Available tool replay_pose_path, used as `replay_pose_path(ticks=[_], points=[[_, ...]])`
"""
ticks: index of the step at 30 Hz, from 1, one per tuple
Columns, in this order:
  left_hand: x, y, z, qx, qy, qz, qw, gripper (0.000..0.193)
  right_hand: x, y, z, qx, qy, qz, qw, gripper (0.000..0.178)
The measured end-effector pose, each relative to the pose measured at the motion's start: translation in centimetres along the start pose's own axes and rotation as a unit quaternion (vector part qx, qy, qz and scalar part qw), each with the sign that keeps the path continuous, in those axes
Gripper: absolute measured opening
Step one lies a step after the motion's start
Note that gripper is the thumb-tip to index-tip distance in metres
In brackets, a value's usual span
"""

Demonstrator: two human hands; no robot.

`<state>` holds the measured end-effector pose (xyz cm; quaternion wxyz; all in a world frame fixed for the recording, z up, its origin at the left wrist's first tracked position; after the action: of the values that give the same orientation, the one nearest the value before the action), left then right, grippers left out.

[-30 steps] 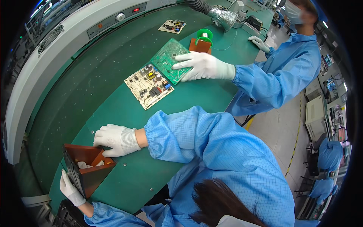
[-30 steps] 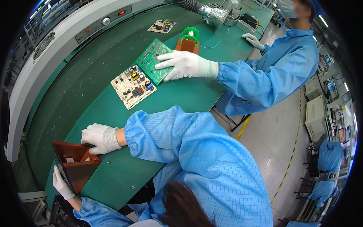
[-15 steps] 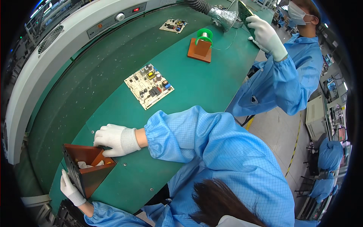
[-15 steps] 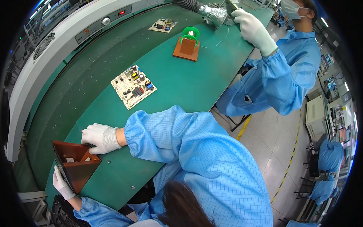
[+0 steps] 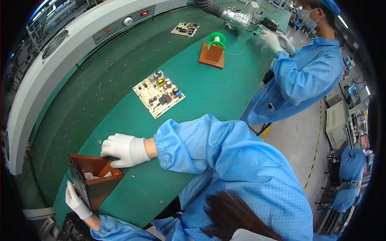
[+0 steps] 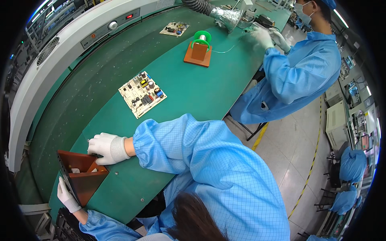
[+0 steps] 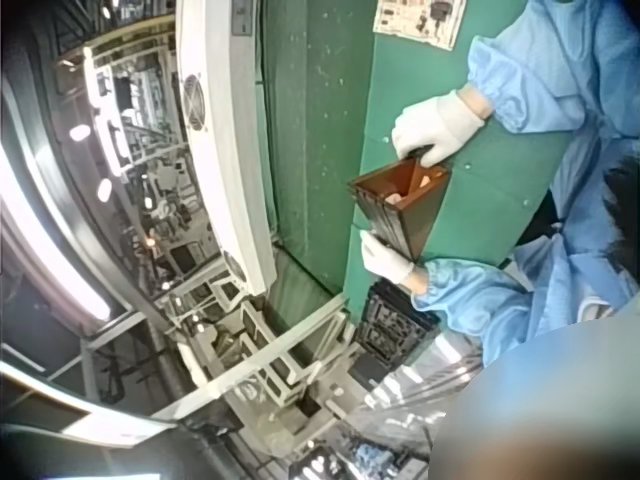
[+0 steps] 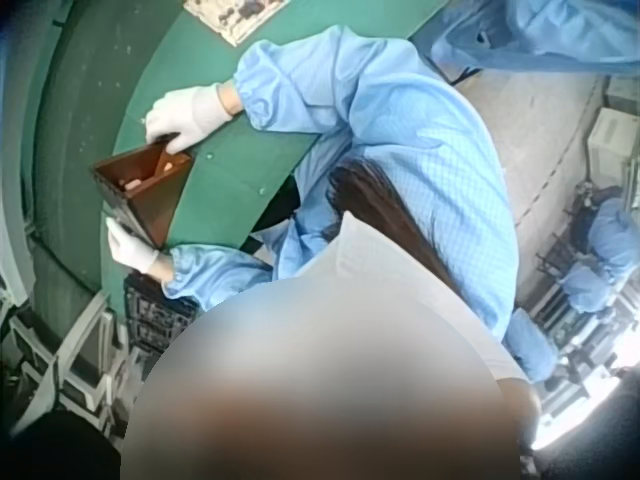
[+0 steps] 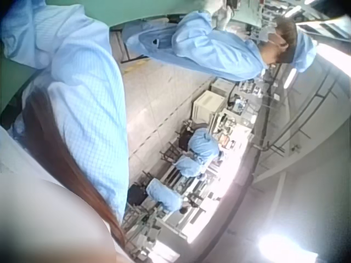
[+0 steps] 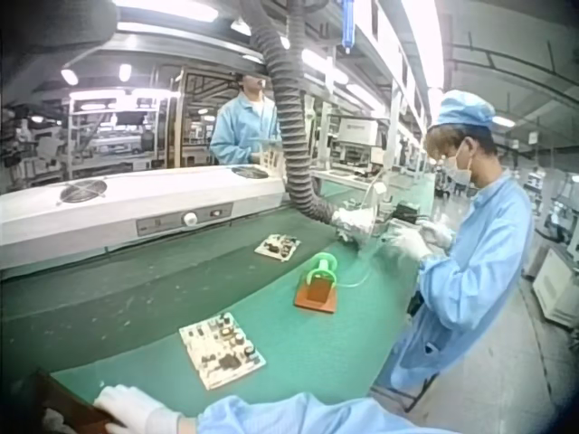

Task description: The recorder is assembling and inspecting printed circuit boards on an industrial production line.

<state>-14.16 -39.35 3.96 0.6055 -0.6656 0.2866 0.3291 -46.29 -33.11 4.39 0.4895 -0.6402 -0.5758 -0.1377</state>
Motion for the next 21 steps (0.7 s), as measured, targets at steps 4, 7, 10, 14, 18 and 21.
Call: replay_pose_path(ticks=[4,7,10,14,18,21], points=[[-1.2,0.0,0.6,-0.061,0.023,-0.001,0.998,0.04,0.0,-0.2,0.1,-0.003,0.006,-0.014,1.0,0.033],[-1.4,0.0,0.5,-0.06,0.022,-0.013,0.998,0.04,0.2,-0.4,0.1,-0.003,0.004,-0.019,1.0,0.033],[-1.8,0.3,0.9,-0.054,0.012,0.013,0.998,0.039,0.2,-0.1,0.2,-0.007,-0.013,0.004,1.0,0.031],[-1.5,-0.2,0.7,-0.072,0.018,-0.007,0.997,0.039,0.1,-0.1,0.2,-0.004,-0.009,-0.001,1.0,0.03],[-1.5,0.4,0.7,-0.058,0.015,0.003,0.998,0.039,-0.1,-0.1,0.2,-0.007,-0.008,-0.002,1.0,0.031],[-1.0,0.6,0.3,-0.049,0.012,0.004,0.999,0.039,-0.6,0.0,0.3,-0.005,0.0,-0.005,1.0,0.031]])
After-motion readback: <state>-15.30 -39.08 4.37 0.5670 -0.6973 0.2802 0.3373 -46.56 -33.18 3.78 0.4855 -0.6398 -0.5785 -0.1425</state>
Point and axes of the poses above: each hand's wrist, its own z-axis away from the middle knuckle, its own y-axis out of the palm, x = y × z, the point moved 10 cm from there along -z, towards the middle knuckle, and after that the axes turned 11 degrees about -z, right-handed, at the moved point
